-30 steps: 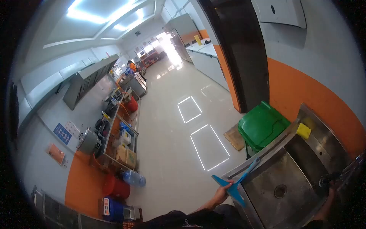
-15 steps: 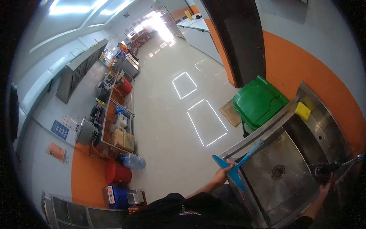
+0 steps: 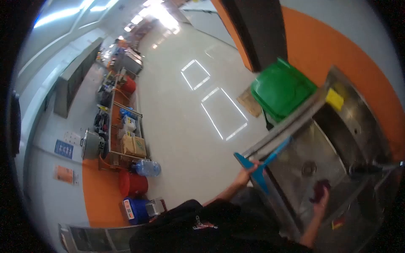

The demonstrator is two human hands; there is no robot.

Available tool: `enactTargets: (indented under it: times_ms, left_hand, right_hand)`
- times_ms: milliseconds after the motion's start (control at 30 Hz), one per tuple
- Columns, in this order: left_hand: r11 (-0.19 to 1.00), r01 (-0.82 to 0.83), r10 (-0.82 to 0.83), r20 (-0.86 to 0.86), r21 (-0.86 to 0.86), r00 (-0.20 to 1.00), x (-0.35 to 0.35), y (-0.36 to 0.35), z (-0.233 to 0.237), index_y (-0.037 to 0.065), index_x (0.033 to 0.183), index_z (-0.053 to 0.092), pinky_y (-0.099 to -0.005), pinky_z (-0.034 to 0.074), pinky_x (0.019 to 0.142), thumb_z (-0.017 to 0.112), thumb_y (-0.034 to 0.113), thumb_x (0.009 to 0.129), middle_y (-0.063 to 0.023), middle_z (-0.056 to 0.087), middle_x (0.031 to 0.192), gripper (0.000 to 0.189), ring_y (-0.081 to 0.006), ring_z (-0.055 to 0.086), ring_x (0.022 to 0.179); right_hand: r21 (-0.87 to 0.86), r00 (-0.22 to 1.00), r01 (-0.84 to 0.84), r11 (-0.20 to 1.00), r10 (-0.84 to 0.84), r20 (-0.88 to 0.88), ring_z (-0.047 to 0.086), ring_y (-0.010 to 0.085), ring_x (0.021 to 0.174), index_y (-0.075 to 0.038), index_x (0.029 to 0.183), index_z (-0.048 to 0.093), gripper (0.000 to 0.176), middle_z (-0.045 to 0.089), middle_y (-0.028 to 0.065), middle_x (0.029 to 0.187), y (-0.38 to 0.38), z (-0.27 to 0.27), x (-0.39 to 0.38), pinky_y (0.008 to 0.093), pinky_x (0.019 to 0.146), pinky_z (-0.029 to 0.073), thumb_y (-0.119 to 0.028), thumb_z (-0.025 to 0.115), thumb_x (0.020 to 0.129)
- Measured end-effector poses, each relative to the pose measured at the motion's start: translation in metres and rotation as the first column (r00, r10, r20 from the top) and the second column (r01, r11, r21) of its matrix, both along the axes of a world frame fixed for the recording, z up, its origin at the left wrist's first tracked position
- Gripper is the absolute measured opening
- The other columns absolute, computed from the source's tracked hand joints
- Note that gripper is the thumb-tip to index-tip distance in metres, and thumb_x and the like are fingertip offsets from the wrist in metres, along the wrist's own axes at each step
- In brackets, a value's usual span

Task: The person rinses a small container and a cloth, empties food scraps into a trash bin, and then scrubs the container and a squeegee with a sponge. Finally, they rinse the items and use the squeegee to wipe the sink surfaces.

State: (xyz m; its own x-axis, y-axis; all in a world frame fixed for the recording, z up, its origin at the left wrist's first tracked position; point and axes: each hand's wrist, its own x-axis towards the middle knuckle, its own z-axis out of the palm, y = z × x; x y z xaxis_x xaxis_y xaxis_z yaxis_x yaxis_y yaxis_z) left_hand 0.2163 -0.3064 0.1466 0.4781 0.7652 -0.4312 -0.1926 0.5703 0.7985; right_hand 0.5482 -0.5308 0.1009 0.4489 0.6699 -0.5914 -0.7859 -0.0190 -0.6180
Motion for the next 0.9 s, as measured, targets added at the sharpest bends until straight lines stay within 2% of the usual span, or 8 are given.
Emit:
enactTargets:
  times_ms: [200,233,300,333,533,633,733,900]
  left_hand:
    - [0.99,0.036,-0.016,-0.148,0.134,0.989,-0.015,0.034,0.024,0.006,0.107,0.055,-0.0312,0.038,0.092,0.055,0.03,0.092,-0.0068,0.059,0.101,0.028,-0.0161,0.055,0.095]
    - [0.995,0.032,-0.023,-0.084,0.096,0.996,-0.022,0.038,0.016,0.006,0.11,0.052,-0.0337,0.04,0.092,0.053,0.025,0.093,-0.0104,0.059,0.103,0.025,-0.0199,0.058,0.097]
    - [0.994,-0.112,0.111,-0.085,-0.004,0.99,-0.017,0.035,0.022,0.006,0.113,0.05,-0.0387,0.042,0.093,0.05,0.02,0.094,-0.0144,0.057,0.109,0.023,-0.0256,0.058,0.101]
    - [0.997,-0.075,0.072,-0.1,-0.026,0.992,-0.019,0.034,0.017,0.006,0.113,0.05,-0.0387,0.042,0.093,0.05,0.02,0.094,-0.0144,0.057,0.109,0.023,-0.0256,0.058,0.101]
    - [0.984,-0.172,0.166,-0.121,-0.037,0.979,-0.029,0.04,0.011,0.009,0.113,0.047,-0.0455,0.037,0.101,0.05,0.019,0.094,-0.0196,0.05,0.127,0.021,-0.0332,0.056,0.107]
    - [0.98,-0.186,0.175,-0.144,-0.064,0.974,-0.029,0.04,0.015,0.01,0.113,0.047,-0.0452,0.038,0.099,0.05,0.019,0.094,-0.0181,0.051,0.126,0.021,-0.0337,0.056,0.108]
    - [0.979,-0.189,0.171,-0.194,-0.081,0.966,-0.029,0.04,0.019,0.01,0.114,0.046,-0.0446,0.038,0.098,0.05,0.019,0.095,-0.0173,0.052,0.124,0.022,-0.0334,0.057,0.106]
    - [0.99,-0.132,0.12,-0.206,-0.045,0.971,-0.021,0.04,0.027,0.009,0.116,0.045,-0.0449,0.038,0.098,0.051,0.02,0.094,-0.0179,0.052,0.121,0.025,-0.0338,0.056,0.107]
  right_hand:
    - [-0.017,0.909,-0.324,0.946,0.306,-0.282,0.059,0.0215,0.088,-0.007,0.105,0.062,0.046,0.064,0.0076,0.098,0.135,-0.144,-0.143,0.0365,0.086,0.046,-0.047,0.042,0.094]
    - [-0.074,0.893,-0.419,0.905,0.425,0.149,0.059,0.0247,0.086,-0.005,0.107,0.062,0.056,0.064,0.0102,0.099,0.152,-0.163,-0.17,0.0382,0.085,0.045,-0.052,0.035,0.095]
    - [-0.439,0.713,-0.403,0.803,0.576,0.4,0.06,0.0294,0.083,-0.003,0.096,0.065,0.048,0.064,0.0172,0.091,0.205,-0.206,-0.205,0.0423,0.078,0.047,-0.039,0.034,0.096]
    - [-0.587,0.226,-0.471,0.658,0.734,0.641,0.059,0.0388,0.096,0.001,0.094,0.064,0.038,0.061,0.0258,0.103,0.212,-0.123,-0.188,0.0483,0.083,0.046,-0.026,0.036,0.092]
    - [-0.602,-0.252,-0.327,0.728,0.547,0.798,0.061,0.0335,0.074,-0.004,0.07,0.063,0.022,0.063,0.0197,0.078,0.24,-0.155,-0.194,0.0459,0.066,0.047,-0.018,0.049,0.079]
    - [-0.544,0.288,-0.348,0.764,0.639,0.713,0.061,0.0325,0.071,-0.004,0.07,0.064,0.021,0.062,0.0175,0.074,0.243,-0.192,-0.205,0.0458,0.064,0.047,-0.019,0.051,0.078]
    - [-0.721,-0.137,-0.497,0.483,0.777,0.614,0.065,0.0355,0.086,-0.005,0.08,0.07,0.026,0.067,0.0196,0.091,0.251,-0.208,-0.201,0.0444,0.073,0.051,-0.016,0.047,0.083]
    - [-0.622,0.156,-0.489,0.612,0.763,0.628,0.063,0.0365,0.082,-0.004,0.088,0.068,0.027,0.065,0.0212,0.092,0.24,-0.153,-0.186,0.0437,0.073,0.05,-0.018,0.046,0.082]
